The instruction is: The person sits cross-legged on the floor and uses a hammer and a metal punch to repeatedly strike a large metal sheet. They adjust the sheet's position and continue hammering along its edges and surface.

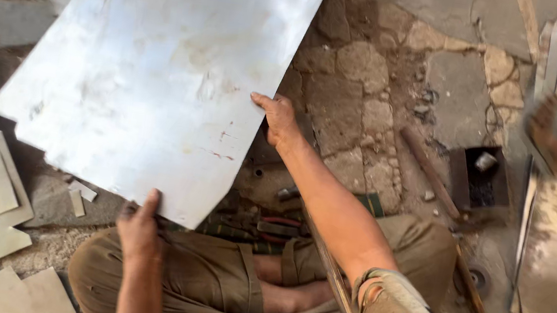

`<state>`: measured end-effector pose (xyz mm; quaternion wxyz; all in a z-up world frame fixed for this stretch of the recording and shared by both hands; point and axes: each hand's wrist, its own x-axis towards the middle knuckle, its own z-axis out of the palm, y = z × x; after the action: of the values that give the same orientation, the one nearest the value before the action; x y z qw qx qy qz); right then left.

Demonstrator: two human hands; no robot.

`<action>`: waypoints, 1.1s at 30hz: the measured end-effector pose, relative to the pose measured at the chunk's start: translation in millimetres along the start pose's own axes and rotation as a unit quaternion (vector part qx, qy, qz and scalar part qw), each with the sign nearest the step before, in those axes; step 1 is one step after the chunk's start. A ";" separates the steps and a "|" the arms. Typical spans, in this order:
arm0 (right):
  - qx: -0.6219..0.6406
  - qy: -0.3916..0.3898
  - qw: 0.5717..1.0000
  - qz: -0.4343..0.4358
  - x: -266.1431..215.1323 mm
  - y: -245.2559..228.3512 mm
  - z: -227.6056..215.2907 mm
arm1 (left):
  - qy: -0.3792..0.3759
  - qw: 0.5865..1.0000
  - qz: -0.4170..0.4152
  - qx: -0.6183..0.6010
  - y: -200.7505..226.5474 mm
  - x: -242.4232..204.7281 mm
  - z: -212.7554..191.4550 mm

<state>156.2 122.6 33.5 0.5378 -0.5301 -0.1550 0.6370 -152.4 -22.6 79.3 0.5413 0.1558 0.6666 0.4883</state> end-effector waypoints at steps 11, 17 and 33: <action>0.138 0.114 0.984 0.006 -43.8 19.2 -51.4 | -0.083 0.991 0.070 0.082 44.2 104.0 49.0; 0.172 0.094 0.980 0.035 -40.3 34.8 -66.5 | -0.033 0.979 0.005 0.199 39.4 80.9 53.8; 0.129 0.155 0.975 0.091 -29.4 55.2 -62.4 | -0.061 0.967 -0.027 0.245 25.9 78.6 34.3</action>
<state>175.9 53.8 -18.2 0.5588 -0.5603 0.0622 0.6083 -159.5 64.1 57.9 0.5396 0.2951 0.7354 0.2845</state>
